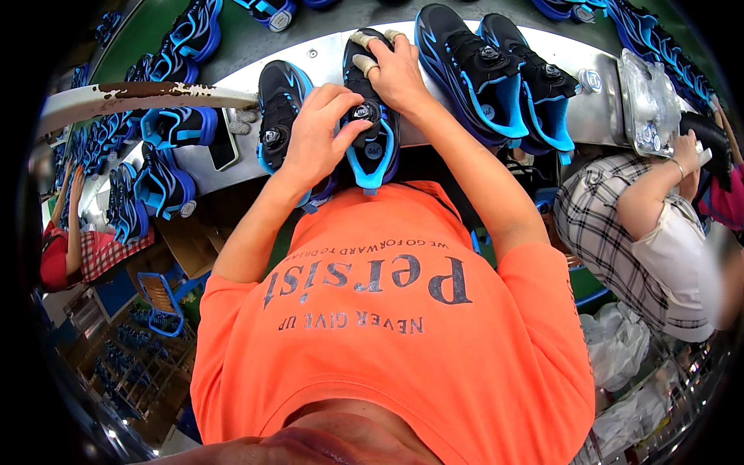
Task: The person picks up shoes from a conveyor line, inserts padding or lining components by hand, and tests the rotating lacing mechanism on the front of each shoe.
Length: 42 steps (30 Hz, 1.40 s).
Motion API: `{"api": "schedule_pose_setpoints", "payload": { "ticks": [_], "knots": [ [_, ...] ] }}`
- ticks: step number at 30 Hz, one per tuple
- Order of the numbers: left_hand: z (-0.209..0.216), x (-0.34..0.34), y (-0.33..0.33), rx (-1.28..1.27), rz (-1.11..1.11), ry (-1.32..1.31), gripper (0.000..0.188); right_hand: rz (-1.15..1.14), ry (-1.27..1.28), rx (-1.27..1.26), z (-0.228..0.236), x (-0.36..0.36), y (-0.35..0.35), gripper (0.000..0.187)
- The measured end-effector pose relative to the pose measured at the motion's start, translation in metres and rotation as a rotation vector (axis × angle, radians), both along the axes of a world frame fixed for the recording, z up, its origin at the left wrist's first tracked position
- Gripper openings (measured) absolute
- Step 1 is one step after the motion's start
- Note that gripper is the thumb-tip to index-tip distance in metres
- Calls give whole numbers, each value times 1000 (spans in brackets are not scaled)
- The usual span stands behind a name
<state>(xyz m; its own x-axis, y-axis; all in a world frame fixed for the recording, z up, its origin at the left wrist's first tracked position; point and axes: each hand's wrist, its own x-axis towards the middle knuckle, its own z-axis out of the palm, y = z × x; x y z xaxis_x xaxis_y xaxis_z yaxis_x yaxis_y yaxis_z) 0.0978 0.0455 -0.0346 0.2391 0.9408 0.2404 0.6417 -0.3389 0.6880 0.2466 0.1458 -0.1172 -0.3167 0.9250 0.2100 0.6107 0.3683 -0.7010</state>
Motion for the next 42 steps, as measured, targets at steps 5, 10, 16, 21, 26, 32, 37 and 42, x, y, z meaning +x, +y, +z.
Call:
{"api": "schedule_pose_setpoints", "payload": {
  "ticks": [5,10,16,21,26,32,37,42],
  "knots": [
    [23,-26,-11,-106,-106,74,27,166,-67,21,14,2,10,40],
    [26,-98,-40,-239,257,-10,24,390,-37,-3,39,-41,39,42],
    [-1,-98,-44,-144,23,-139,30,700,-388,-303,22,-145,36,57],
    [12,-89,-37,-344,241,-187,27,790,-432,-263,-4,-158,50,69],
    [10,-96,-36,-255,130,-262,35,780,-378,-297,-2,-157,45,64],
    [11,-108,-36,-593,23,-448,50,780,-323,-279,-4,-159,49,60],
    [18,-96,-41,-449,168,-327,41,753,-350,-240,0,-161,46,51],
    [16,-107,-35,-466,68,-383,39,754,-343,-251,3,-161,46,49]
  ]
}}
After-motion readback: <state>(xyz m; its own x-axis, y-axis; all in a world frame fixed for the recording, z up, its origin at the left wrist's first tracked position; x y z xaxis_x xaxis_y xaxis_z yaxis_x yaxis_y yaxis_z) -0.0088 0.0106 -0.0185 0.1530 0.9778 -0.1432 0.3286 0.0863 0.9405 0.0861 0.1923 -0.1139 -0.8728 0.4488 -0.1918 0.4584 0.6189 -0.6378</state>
